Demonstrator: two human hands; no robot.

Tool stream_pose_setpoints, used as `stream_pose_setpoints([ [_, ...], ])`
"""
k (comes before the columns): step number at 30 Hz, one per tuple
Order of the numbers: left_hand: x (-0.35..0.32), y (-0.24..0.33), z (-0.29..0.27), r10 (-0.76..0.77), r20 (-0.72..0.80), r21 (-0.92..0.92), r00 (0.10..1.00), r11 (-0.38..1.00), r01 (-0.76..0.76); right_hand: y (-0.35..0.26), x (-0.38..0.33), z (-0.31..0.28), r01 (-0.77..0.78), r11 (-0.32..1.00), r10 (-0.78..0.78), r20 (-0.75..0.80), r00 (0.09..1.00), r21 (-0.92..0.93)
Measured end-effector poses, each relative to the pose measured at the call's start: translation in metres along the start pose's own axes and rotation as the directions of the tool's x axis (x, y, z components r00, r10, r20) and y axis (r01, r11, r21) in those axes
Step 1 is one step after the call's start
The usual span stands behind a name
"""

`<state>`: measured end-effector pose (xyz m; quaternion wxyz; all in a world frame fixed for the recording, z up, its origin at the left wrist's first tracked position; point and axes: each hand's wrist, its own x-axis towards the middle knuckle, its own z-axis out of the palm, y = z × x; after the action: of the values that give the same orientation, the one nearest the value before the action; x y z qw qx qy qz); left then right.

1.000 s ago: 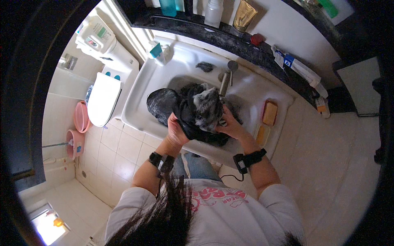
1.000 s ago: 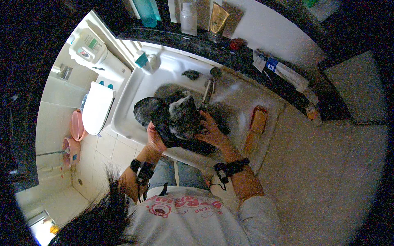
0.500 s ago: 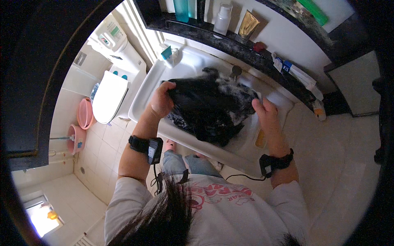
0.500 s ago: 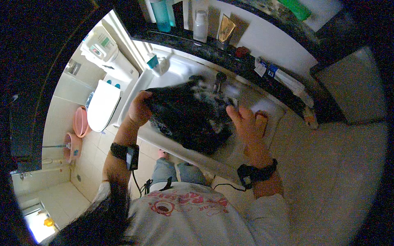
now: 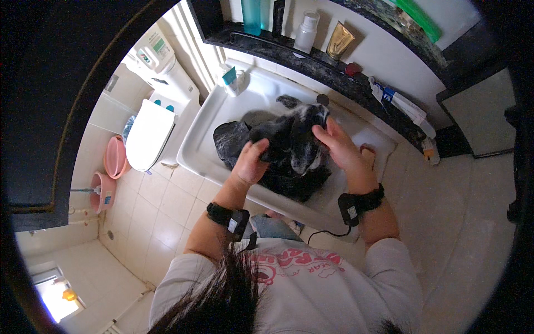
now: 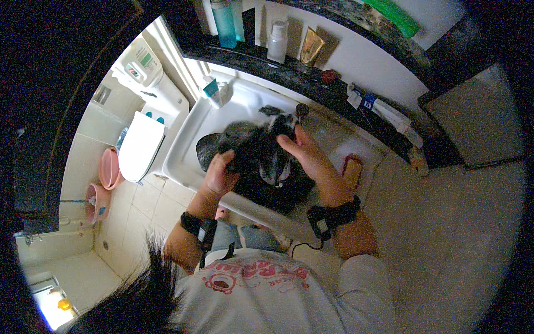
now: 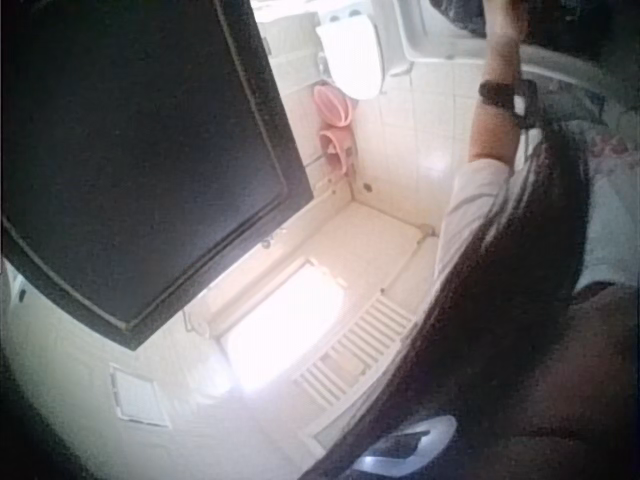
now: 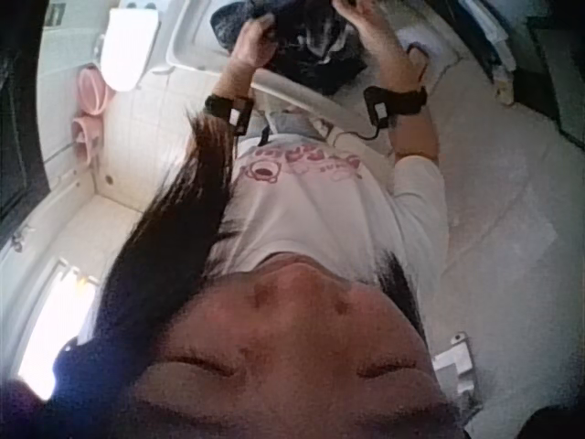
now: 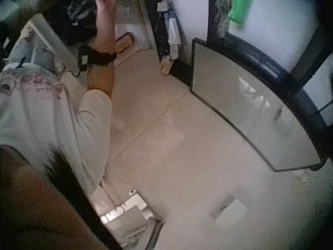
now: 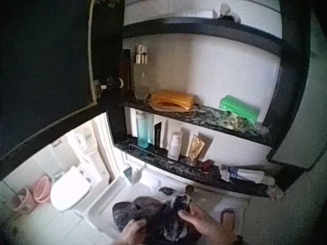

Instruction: The person hand-washes a dark garment in a bathroom sink. They scrub the fabric with both hands, rinse under running water, and use a yellow sponge to clean the surface. The garment remains in the sink at the end.

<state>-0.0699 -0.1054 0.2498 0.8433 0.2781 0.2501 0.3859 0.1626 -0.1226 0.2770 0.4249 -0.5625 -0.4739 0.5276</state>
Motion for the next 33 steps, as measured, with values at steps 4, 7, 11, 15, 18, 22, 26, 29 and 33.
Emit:
stream_pose_setpoints([
  [4, 0.000, 0.025, 0.026, 0.107, 0.206, -0.175, 0.973, 0.982, -0.071, 0.039, -0.025, 0.012, 0.024, 0.994, -0.047, 0.219, 0.975, 0.104],
  [7, 0.003, 0.023, 0.043, 0.150, 0.150, -0.061, 0.977, 0.988, -0.143, 0.059, -0.045, 0.038, 0.206, 0.966, -0.236, 0.214, 0.948, 0.156],
  [11, 0.003, 0.024, 0.056, 0.101, 0.170, -0.042, 0.980, 0.995, -0.095, 0.062, -0.054, 0.060, 0.312, 0.909, -0.321, 0.012, 0.947, -0.278],
  [15, -0.001, 0.050, 0.052, 0.204, -0.021, 0.446, 0.979, 0.878, -0.173, 0.035, -0.057, 0.039, -0.124, 0.903, -0.012, -0.312, 0.950, -0.412],
  [18, 0.000, 0.072, 0.043, 0.402, -0.072, 0.725, 0.913, 0.650, -0.229, 0.000, -0.062, 0.008, -0.113, 0.766, -0.156, -0.353, 0.923, -0.633],
  [22, 0.012, 0.098, 0.034, 0.299, -0.173, 0.316, 0.939, 0.919, -0.234, -0.051, -0.066, -0.012, -0.083, 0.853, -0.079, -0.284, 0.956, -0.516],
  [26, 0.009, 0.103, 0.034, 0.175, 0.211, -0.152, 0.962, 0.978, -0.144, -0.083, -0.052, -0.002, -0.148, 0.938, 0.017, -0.384, 0.923, -0.313],
  [29, -0.001, 0.063, 0.044, 0.098, 0.307, -0.160, 0.946, 0.986, -0.051, -0.092, -0.036, 0.006, 0.092, 0.991, -0.056, -0.334, 0.941, 0.094],
  [33, -0.004, 0.027, 0.042, -0.052, 0.181, 0.633, 0.982, 0.771, -0.076, -0.082, -0.023, 0.005, 0.076, 0.971, -0.031, -0.193, 0.981, 0.228],
])
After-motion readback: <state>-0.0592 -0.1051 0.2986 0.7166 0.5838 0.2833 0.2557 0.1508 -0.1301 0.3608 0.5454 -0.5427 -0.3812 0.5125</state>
